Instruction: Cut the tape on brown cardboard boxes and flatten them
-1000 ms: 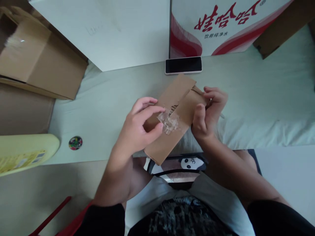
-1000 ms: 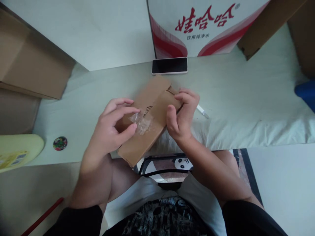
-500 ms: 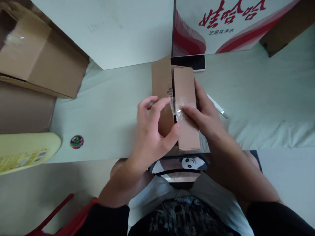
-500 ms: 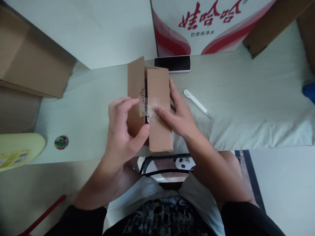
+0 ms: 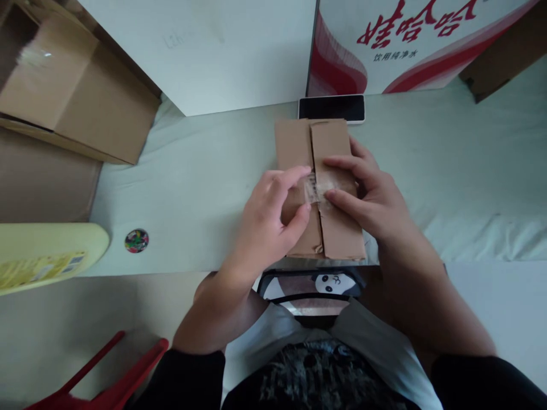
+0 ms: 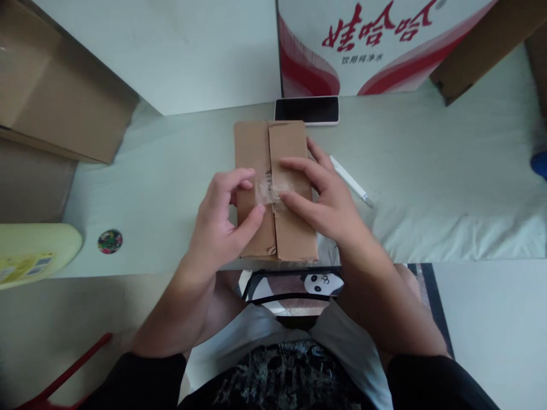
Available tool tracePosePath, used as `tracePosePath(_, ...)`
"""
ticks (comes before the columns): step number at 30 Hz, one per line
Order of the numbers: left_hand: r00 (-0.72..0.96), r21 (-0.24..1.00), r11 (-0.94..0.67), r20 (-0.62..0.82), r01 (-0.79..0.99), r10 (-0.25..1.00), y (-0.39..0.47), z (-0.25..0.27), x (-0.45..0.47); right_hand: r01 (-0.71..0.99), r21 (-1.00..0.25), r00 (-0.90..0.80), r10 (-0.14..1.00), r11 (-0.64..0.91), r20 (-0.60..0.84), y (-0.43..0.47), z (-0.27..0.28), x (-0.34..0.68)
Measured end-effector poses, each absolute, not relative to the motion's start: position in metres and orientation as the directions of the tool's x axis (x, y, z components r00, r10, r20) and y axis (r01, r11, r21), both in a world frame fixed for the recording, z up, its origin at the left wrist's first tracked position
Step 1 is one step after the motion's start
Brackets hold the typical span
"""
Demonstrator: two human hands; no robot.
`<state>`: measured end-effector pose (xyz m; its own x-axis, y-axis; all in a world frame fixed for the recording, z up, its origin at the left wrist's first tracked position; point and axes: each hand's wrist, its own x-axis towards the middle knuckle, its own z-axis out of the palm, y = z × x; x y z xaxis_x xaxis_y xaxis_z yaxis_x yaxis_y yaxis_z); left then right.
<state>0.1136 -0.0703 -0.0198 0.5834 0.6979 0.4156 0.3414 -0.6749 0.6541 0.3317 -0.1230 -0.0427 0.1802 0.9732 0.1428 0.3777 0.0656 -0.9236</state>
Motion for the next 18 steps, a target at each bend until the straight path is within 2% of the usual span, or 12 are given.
tracePosePath(4, 0.605, 0.626, -0.717, 0.454, 0.306, 0.654, -0.0659, -0.0206, 0.1113, 0.369, -0.929, 0.193, 0.974, 0.042, 0.121, -0.1226, -0.0413, 0.3347)
tracePosePath(10, 0.613, 0.646, -0.701, 0.431, 0.303, 0.662, -0.0616, -0.0221, 0.1096, 0.346, -0.938, 0.19, 0.978, 0.021, 0.092, -0.1236, -0.0396, 0.3334)
tracePosePath(14, 0.596, 0.633, -0.704, 0.442, 0.322, 0.67, -0.0612, -0.0226, 0.1113, 0.399, -0.917, 0.192, 0.978, 0.0, 0.084, -0.1244, -0.0371, 0.3319)
tracePosePath(18, 0.554, 0.67, -0.681, 0.461, 0.295, 0.694, -0.0613, -0.0203, 0.1144, 0.424, -0.906, 0.168, 0.982, 0.011, 0.091, -0.1235, -0.0352, 0.3331)
